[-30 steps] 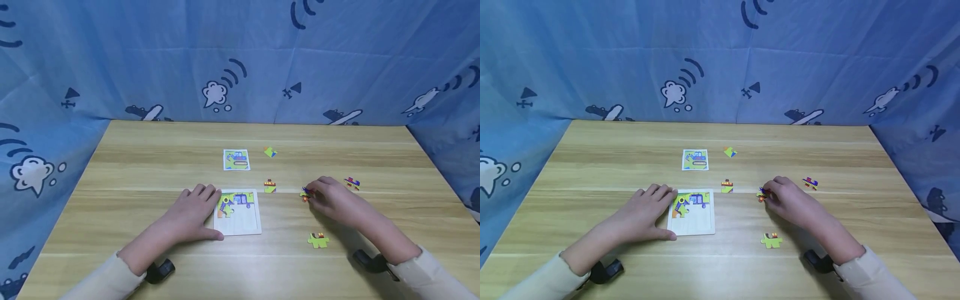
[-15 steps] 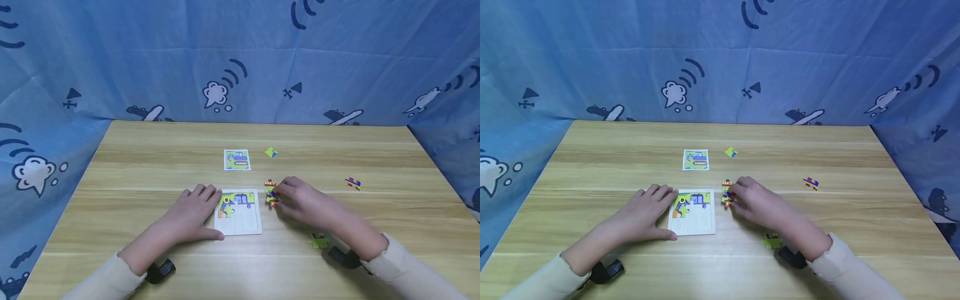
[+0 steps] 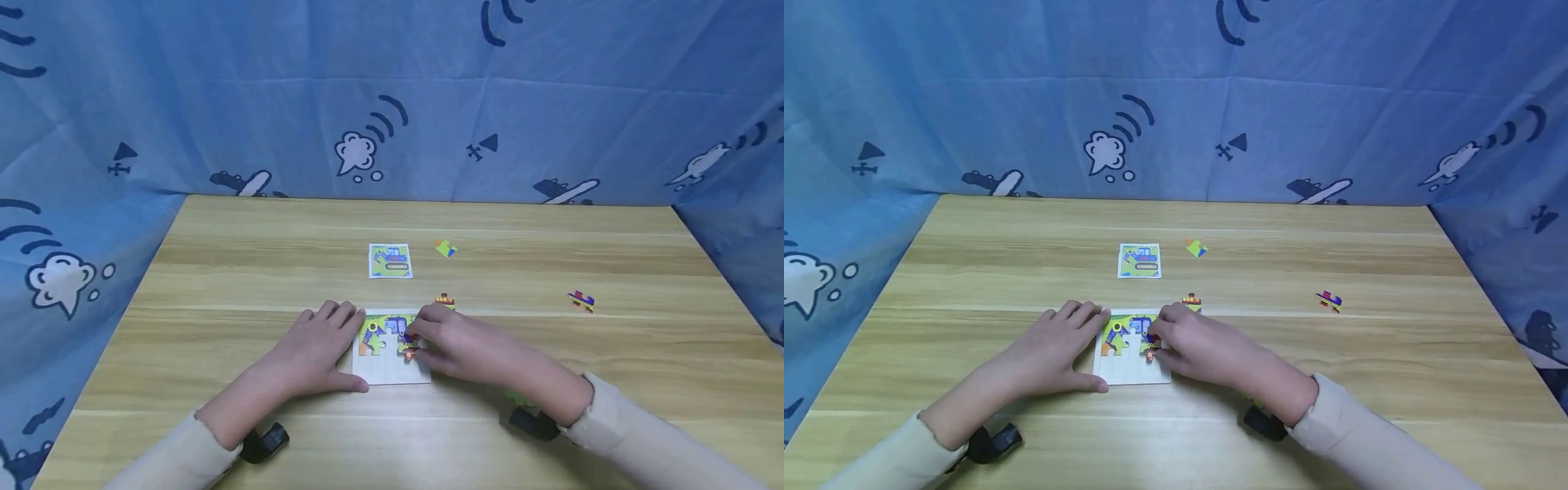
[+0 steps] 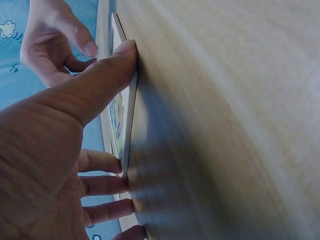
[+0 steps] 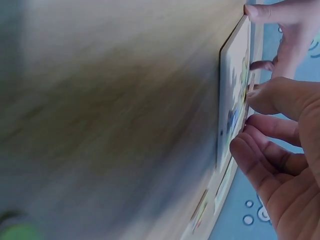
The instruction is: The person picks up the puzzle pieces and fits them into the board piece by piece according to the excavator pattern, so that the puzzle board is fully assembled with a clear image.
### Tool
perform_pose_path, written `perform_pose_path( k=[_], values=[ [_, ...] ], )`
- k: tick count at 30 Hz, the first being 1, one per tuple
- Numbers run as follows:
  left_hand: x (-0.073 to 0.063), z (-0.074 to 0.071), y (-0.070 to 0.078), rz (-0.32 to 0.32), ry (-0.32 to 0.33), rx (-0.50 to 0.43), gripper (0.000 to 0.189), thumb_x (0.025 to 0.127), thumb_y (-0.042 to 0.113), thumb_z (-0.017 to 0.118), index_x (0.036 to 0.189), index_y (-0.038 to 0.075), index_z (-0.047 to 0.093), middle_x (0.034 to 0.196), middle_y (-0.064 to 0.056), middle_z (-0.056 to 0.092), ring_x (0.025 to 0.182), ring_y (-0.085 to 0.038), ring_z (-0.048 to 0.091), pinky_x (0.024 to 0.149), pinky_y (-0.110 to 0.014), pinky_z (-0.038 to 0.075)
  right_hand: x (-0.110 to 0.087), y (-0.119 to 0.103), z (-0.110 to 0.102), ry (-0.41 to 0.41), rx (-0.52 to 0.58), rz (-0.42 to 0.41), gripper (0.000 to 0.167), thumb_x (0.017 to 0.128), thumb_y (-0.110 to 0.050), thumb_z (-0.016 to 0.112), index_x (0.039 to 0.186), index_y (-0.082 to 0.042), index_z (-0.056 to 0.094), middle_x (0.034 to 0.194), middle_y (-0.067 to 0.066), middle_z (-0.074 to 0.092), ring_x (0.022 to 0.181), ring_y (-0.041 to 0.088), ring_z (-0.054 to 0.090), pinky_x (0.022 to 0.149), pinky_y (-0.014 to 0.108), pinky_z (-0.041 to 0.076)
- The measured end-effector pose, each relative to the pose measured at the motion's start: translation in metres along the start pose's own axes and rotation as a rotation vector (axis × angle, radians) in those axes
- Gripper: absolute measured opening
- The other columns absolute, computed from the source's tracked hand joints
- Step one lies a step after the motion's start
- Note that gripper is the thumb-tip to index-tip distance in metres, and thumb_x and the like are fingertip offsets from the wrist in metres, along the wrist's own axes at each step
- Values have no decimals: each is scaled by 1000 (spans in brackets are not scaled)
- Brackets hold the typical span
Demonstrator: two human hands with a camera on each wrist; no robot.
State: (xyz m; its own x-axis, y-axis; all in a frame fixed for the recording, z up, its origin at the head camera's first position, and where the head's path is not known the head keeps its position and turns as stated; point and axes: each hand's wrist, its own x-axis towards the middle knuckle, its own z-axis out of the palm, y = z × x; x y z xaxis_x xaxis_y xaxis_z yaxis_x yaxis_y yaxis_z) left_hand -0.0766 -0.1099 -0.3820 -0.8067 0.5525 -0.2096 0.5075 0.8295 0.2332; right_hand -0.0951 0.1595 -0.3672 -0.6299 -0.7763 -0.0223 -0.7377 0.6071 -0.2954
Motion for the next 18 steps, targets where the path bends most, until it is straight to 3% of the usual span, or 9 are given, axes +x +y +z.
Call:
perform_pose_path(
  k=[7, 18],
  values=[
    [0, 0, 0, 0, -5, -5, 108, 80, 70, 78, 158, 4, 42, 154, -13, 49, 138, -35, 47, 104, -58, 47, 16, -9, 2, -24, -25, -47, 26, 95, -16, 76, 119, -7, 74, 112, 4, 68, 99, 11, 64, 87, 26, 60],
    [1, -1, 1, -1, -3, -4, 108, 80, 70, 78, 157, 4, 43, 154, -13, 49, 138, -35, 46, 102, -58, 47, 24, -13, 7, -64, -78, -26, 26, 97, -17, 73, 122, -10, 74, 114, 2, 67, 101, 12, 62, 82, 27, 60]
  ],
)
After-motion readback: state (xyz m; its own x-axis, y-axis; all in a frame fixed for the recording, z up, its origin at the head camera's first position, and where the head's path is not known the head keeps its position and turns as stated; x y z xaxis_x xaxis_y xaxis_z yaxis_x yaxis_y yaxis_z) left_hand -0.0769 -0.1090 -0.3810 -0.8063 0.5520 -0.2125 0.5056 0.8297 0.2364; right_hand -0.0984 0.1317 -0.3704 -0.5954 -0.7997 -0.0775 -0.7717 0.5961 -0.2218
